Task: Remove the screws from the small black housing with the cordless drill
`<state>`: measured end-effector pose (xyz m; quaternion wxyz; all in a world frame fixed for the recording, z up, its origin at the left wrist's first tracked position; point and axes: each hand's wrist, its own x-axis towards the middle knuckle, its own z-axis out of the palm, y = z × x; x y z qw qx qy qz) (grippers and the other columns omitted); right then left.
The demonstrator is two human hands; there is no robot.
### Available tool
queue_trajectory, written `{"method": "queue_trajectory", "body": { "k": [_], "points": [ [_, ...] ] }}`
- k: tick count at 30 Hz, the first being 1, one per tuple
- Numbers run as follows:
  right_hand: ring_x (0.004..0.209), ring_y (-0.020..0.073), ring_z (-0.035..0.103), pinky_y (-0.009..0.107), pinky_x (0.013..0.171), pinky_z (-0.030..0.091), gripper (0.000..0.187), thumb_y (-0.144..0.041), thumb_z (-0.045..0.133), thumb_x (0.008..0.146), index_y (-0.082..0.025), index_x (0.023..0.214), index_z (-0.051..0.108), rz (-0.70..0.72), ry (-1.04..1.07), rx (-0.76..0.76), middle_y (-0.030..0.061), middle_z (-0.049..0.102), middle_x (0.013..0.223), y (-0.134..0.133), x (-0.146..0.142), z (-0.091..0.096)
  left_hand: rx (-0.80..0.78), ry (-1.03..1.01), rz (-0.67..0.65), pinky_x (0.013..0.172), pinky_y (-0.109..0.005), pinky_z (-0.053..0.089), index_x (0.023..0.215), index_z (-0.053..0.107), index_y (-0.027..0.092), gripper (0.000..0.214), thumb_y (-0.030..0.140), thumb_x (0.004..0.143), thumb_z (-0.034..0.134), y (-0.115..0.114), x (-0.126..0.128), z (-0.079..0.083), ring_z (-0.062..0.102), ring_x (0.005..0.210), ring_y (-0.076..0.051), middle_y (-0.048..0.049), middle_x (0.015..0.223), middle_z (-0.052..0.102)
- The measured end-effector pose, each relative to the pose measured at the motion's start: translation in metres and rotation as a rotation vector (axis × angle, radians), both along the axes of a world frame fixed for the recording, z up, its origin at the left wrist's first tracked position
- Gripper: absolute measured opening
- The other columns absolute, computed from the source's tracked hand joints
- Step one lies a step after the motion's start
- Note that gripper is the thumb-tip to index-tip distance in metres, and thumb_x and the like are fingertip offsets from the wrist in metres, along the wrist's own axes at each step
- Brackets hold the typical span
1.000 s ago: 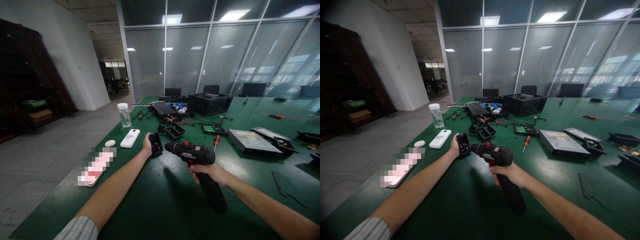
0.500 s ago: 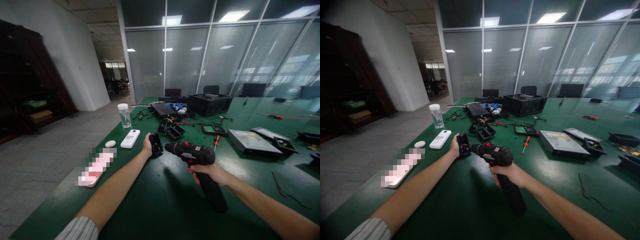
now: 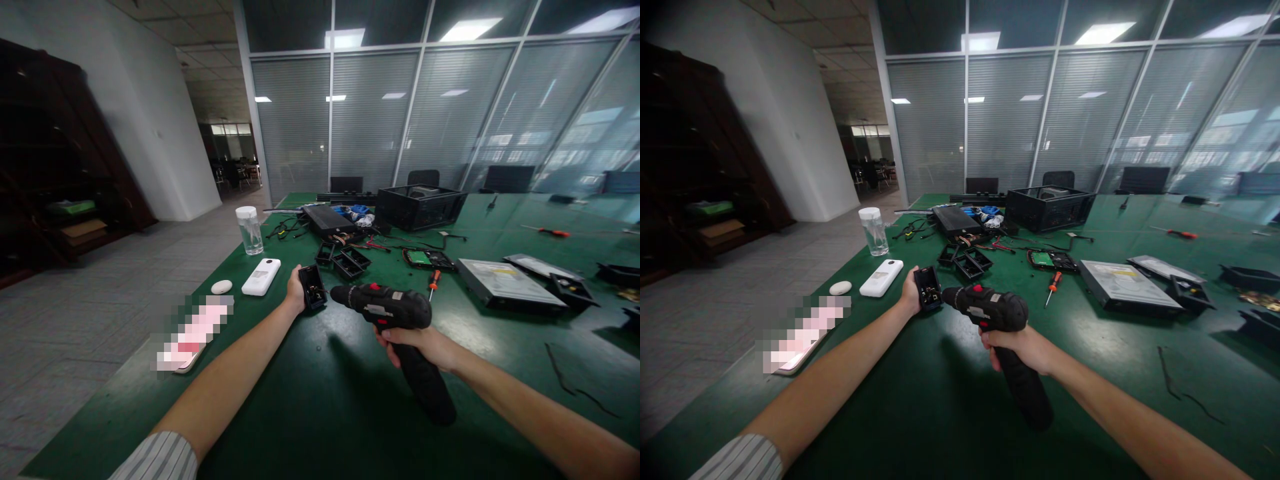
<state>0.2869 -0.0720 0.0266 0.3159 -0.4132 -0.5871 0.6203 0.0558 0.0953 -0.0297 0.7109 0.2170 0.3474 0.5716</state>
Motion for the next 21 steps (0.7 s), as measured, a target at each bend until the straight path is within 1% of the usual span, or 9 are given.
{"method": "queue_trajectory", "body": {
  "k": [3,9,14,21],
  "points": [
    [0.05,0.0118,0.057,0.026,0.051,0.039,0.021,-0.034,0.063,0.075,-0.015,0.082,0.056,0.002,0.002,0.0,0.0001,0.058,0.072,-0.0002,-0.0008,0.0017,0.0,0.006,-0.007,0.059,-0.037,0.051,0.073,0.059,0.016,0.037,0.051,0.078,0.047,0.0004,-0.0002,-0.0004,0.062,0.059,-0.023,-0.0047,0.059,0.058],
    [0.051,0.0116,0.058,0.026,0.051,0.04,0.021,-0.033,0.063,0.075,-0.015,0.084,0.056,0.01,0.013,0.017,0.0001,0.058,0.075,-0.0002,-0.0002,0.0015,0.008,-0.015,-0.028,0.06,-0.037,0.051,0.074,0.059,0.015,0.039,0.052,0.079,0.047,0.0004,-0.0006,-0.0013,0.062,0.059,-0.022,-0.0055,0.06,0.058],
    [0.049,0.0104,0.056,0.025,0.05,0.04,0.021,-0.033,0.062,0.075,-0.015,0.083,0.056,0.003,0.006,0.013,0.0,0.058,0.073,0.0001,-0.0004,-0.0001,0.025,-0.02,-0.03,0.057,-0.035,0.05,0.074,0.059,0.016,0.038,0.052,0.078,0.047,0.0012,-0.0006,-0.0025,0.06,0.055,-0.021,-0.0038,0.058,0.057],
    [0.05,0.0108,0.057,0.025,0.051,0.041,0.019,-0.032,0.061,0.076,-0.015,0.082,0.055,0.025,0.017,0.037,-0.0005,0.056,0.074,0.0005,-0.0009,0.0017,0.03,-0.034,0.017,0.055,-0.032,0.049,0.077,0.058,0.017,0.032,0.047,0.079,0.048,0.0007,-0.0001,-0.001,0.056,0.05,-0.017,-0.0022,0.058,0.057]
  ]
}}
